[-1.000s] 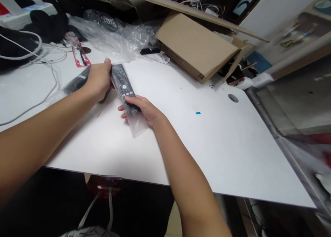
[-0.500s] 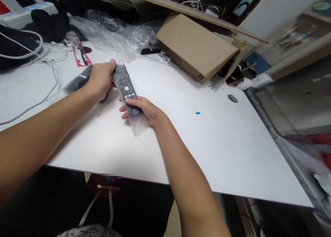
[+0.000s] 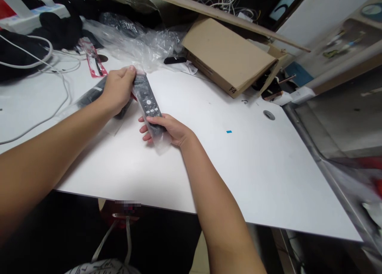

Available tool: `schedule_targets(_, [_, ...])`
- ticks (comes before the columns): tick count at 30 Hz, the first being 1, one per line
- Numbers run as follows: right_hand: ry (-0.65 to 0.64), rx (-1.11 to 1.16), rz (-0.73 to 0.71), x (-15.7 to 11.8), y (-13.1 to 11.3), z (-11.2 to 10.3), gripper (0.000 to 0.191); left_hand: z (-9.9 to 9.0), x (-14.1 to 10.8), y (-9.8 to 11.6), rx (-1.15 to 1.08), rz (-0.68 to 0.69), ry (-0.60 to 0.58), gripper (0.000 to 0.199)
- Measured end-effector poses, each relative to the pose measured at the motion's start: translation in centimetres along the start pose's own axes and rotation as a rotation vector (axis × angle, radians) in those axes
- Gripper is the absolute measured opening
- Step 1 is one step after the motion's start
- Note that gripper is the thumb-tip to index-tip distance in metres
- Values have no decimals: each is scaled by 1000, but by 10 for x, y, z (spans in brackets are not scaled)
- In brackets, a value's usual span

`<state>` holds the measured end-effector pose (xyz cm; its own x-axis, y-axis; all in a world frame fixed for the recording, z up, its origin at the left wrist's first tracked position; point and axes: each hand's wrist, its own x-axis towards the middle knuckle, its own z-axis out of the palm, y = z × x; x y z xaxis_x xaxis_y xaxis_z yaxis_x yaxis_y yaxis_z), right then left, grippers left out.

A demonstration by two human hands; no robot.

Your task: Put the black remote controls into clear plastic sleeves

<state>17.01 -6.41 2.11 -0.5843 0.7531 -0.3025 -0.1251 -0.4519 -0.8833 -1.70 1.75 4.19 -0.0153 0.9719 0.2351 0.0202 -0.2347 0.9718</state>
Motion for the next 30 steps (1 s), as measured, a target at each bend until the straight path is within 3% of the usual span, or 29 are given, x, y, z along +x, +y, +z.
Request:
schedule_targets(2, [-13, -11, 15, -1, -1, 0, 36, -3, 0, 4, 85, 105, 30, 41])
schedule_targets(8, [-62, -17, 18, -1, -1, -2, 35, -10, -1, 8, 35, 3, -17, 37])
schedule_targets(15, [-32, -23, 22, 0, 1, -2, 37, -9, 1, 4, 213, 171, 127, 44])
schedule_targets(20, [-5, 8, -16, 2, 3, -4, 32, -2, 8, -2, -177, -198, 0, 35])
schedule_targets(22, [17, 15, -25, 2, 4, -4, 32, 0, 9, -4, -233, -253, -51, 30])
schedule_targets(30, [-2, -21, -21, 2, 2, -3, 38, -2, 2, -8, -1, 31, 79, 41])
